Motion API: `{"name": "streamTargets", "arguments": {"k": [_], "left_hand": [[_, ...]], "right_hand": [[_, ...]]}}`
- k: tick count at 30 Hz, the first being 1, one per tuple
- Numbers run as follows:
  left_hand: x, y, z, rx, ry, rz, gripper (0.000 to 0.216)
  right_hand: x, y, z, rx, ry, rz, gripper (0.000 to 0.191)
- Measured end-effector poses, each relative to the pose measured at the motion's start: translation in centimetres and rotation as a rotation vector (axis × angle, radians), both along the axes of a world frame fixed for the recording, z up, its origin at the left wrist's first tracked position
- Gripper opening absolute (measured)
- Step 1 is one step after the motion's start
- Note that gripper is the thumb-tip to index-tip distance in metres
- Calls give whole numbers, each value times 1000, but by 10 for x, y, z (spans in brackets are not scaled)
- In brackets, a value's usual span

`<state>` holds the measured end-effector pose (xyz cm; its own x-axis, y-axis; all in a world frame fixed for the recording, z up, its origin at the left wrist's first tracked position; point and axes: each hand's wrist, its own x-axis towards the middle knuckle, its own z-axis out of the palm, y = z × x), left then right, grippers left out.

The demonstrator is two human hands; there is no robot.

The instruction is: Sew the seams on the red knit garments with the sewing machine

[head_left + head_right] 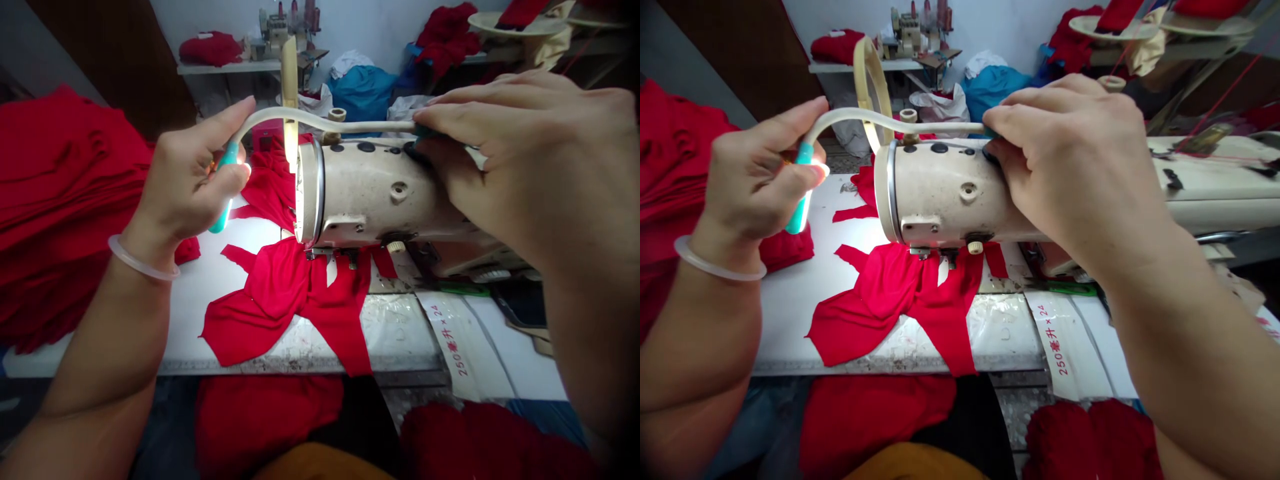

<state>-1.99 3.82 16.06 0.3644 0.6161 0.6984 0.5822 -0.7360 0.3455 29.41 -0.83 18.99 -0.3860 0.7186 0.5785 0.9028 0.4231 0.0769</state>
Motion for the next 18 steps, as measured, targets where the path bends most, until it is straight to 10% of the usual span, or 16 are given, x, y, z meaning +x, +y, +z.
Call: {"name": "streamTargets", "arguments": {"k": [18], "left_hand": [[9,-6,-14,3,-30,28,55]], "right_hand": [[3,5,3,-11,-23,-11,40]]}}
